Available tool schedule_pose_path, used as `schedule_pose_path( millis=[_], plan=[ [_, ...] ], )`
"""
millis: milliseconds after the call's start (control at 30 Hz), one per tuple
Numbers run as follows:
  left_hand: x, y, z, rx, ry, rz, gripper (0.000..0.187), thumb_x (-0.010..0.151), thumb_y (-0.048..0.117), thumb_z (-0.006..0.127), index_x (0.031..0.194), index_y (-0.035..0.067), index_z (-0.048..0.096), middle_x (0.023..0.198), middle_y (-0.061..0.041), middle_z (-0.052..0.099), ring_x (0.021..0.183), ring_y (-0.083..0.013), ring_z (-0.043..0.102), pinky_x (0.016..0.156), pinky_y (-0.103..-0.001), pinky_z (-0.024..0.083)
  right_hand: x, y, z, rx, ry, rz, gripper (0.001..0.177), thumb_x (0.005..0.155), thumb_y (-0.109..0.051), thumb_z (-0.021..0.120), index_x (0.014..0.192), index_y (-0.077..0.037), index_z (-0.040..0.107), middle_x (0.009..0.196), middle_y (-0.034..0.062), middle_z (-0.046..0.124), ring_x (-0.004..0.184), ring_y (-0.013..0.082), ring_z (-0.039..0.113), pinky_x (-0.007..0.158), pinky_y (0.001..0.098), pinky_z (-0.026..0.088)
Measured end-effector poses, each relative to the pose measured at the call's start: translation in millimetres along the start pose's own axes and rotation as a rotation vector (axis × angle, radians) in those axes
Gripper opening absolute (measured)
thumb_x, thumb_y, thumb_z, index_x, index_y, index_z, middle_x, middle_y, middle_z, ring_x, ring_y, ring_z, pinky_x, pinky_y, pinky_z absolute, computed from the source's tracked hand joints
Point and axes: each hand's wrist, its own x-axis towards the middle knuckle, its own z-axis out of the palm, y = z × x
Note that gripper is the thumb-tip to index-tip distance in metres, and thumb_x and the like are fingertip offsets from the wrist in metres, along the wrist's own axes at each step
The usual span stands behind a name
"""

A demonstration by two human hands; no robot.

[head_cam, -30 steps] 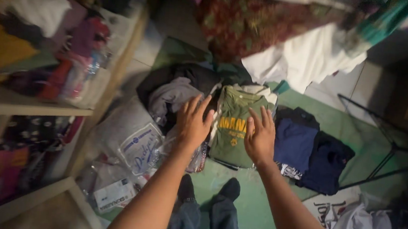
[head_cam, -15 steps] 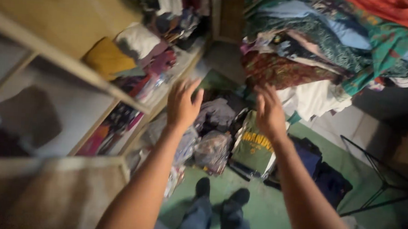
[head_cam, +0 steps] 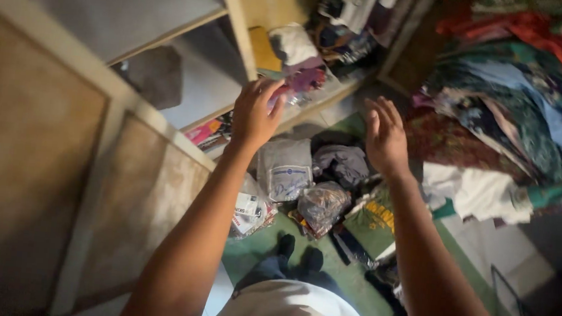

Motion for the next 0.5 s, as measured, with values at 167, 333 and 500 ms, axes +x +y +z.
schedule_pose_path(
  millis=[167,333,500],
  plan=[
    [-42,-14,-53,0.191,0.085,-0.131,0.033,0.096,0.021,0.071,0.126,0.008,0.069,0.127,-0.018,0.068,0.12,-0.0379,0.061,0.103,-0.046,0.05,13,-29,31,0.064,-0.143,-0.08,0.034,0.112,-0.024,0.047,0.135,-0.007,0.065,0.147,0.0239,0.056,0.14,0.0435,0.049,0.113,0.0472,0.042],
    [-76,-34,-88,0.235,0.1,-0.319,0.035,0.097,0.023,0.07,0.129,0.011,0.068,0.131,-0.019,0.065,0.119,-0.0365,0.061,0.099,-0.045,0.05,22,-60,62,0.109,-0.197,-0.165,0.035,0.11,-0.025,0.048,0.135,-0.008,0.065,0.142,0.0244,0.059,0.129,0.0437,0.058,0.104,0.0474,0.049],
    [-96,-57,-111,0.344,0.171,-0.299,0.036,0.099,0.023,0.071,0.132,0.009,0.065,0.129,-0.015,0.066,0.123,-0.0363,0.061,0.106,-0.045,0.049,33,-86,96,0.143,-0.227,-0.244,0.033,0.111,-0.025,0.051,0.134,-0.004,0.064,0.134,0.0261,0.064,0.126,0.0445,0.06,0.103,0.0487,0.05]
  ],
)
